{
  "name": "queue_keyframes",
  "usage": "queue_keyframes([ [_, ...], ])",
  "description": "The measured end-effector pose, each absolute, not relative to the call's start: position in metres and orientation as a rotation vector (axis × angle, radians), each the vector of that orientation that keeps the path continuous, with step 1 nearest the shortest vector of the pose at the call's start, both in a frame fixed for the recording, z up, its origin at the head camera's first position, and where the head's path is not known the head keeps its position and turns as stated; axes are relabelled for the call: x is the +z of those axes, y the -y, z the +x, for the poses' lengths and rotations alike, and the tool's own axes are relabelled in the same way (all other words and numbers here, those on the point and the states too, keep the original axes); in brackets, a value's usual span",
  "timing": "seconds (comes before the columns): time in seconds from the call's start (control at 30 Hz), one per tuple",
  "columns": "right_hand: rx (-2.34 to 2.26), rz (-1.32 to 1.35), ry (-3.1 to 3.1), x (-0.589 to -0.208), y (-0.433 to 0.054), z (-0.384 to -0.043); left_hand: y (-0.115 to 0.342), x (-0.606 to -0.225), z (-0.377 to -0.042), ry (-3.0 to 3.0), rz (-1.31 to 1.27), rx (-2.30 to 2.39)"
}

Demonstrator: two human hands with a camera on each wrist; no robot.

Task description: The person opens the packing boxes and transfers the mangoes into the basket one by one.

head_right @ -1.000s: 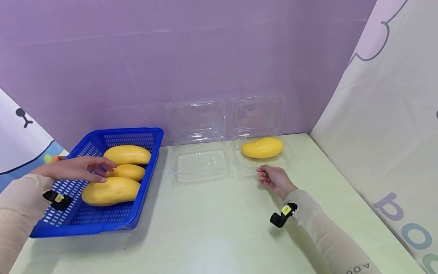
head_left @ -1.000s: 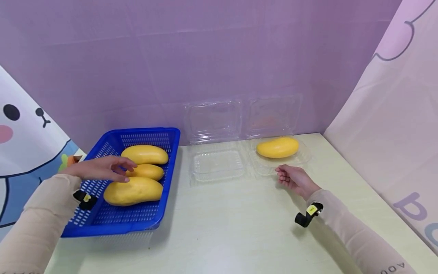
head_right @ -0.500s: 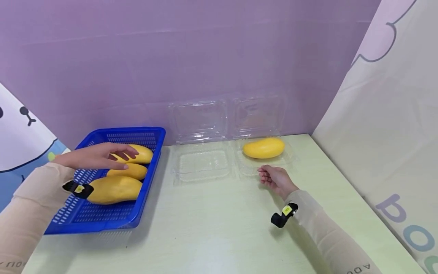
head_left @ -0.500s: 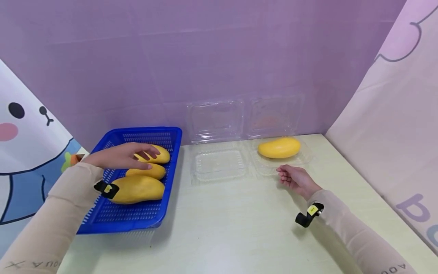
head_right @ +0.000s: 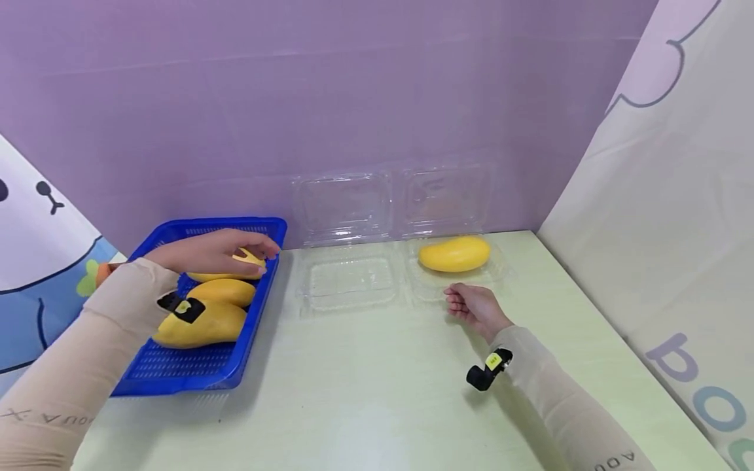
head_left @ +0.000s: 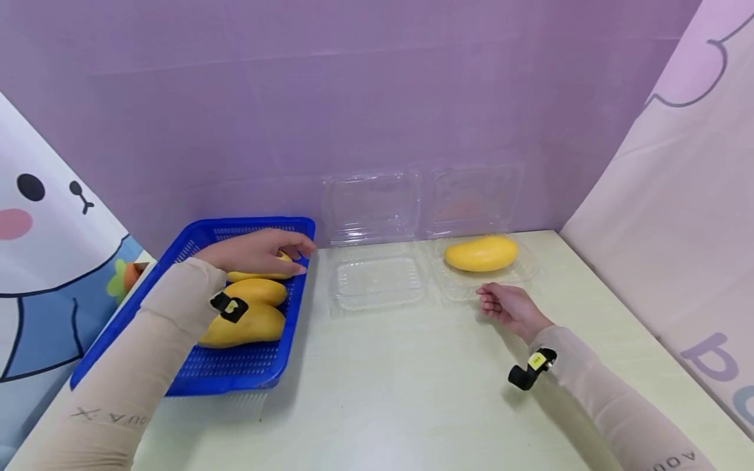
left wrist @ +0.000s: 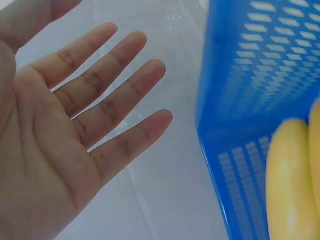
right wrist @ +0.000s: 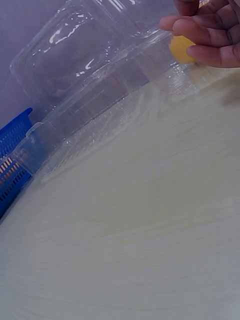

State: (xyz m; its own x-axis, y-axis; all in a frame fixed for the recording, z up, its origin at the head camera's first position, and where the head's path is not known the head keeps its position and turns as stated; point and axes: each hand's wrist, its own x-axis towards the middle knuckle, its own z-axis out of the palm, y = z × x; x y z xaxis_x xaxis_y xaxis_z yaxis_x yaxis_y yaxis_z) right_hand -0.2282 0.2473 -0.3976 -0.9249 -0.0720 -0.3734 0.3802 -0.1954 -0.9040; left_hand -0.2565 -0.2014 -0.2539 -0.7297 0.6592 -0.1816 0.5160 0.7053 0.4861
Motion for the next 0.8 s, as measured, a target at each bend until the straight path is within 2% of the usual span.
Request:
queue_keyframes([
  [0.37,-2.197,0.357,-1.780,-0.398,-0.250,-0.229,0.155,-0.248,-0.271,-2.523,1.056,0.542],
  [0.8,-2.178,0.364,-1.812,-0.399,-0.251,-0.229,0.118,-0.245,-0.286,-2.549,1.094,0.560],
])
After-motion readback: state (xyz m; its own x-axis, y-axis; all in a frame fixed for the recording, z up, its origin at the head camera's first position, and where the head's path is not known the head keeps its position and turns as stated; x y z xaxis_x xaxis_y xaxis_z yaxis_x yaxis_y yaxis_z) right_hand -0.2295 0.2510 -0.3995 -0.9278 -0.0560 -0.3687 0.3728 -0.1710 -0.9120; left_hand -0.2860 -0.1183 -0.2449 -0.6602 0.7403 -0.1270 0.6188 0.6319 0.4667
